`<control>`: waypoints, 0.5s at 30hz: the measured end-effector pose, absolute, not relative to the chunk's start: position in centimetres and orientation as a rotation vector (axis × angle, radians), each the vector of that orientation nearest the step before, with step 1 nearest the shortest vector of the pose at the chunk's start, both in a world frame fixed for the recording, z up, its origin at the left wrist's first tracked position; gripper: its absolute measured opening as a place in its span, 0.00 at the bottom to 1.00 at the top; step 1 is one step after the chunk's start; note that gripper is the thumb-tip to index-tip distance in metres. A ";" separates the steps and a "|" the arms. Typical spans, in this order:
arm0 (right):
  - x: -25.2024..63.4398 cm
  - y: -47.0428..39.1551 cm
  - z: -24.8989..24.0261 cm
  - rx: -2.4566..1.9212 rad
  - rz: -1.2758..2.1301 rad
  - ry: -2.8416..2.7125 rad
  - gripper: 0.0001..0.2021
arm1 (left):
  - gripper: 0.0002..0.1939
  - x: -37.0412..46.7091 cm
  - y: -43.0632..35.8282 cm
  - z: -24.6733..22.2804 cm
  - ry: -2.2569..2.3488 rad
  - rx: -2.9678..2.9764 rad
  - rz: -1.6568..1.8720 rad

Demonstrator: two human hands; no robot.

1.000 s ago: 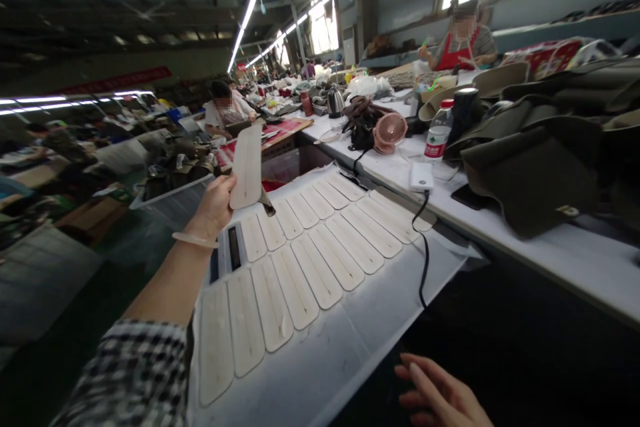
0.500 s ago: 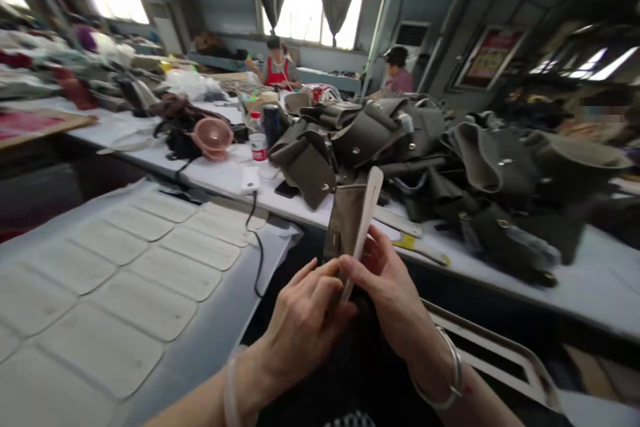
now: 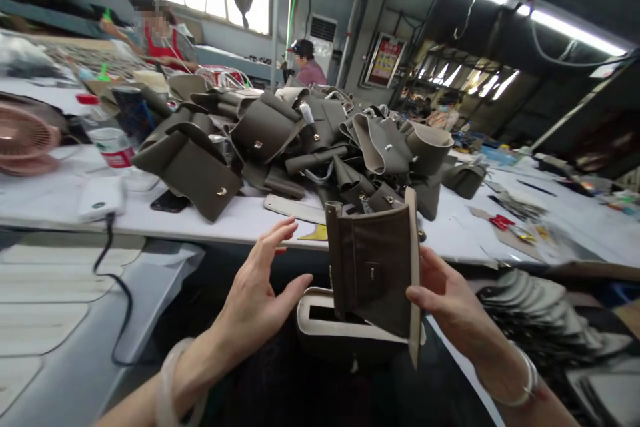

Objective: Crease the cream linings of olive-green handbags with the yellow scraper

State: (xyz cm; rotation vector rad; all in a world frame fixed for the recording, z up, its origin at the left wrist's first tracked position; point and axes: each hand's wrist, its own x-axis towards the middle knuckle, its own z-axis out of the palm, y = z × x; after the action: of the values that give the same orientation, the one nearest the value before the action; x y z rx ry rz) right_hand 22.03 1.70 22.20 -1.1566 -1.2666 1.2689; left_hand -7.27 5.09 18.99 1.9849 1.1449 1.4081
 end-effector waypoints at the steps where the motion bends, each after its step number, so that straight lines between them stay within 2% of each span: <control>1: 22.8 1.8 22.1 -1.200 1.236 -1.296 0.39 | 0.37 -6.6 6.0 19.2 1.088 1.930 1.360; 3: 24.0 2.1 21.9 -1.276 1.165 -1.379 0.41 | 0.42 -5.1 7.7 19.6 0.950 1.858 1.272; 5: 24.6 2.3 21.6 -1.328 1.084 -1.470 0.43 | 0.41 -4.0 9.0 19.9 0.845 1.829 1.186; 10: 25.3 2.4 20.7 -1.461 0.909 -1.680 0.44 | 0.20 -3.0 9.8 19.5 0.812 1.762 0.961; 15: 25.4 2.3 20.0 -1.576 0.710 -1.888 0.46 | 0.11 -3.7 8.4 17.9 0.940 1.743 0.899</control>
State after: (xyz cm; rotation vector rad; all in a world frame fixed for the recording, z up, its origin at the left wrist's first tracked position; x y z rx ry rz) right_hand 25.36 2.33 19.99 -1.5764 -1.8885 0.7099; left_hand -3.66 8.45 17.93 1.7433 0.9398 0.8987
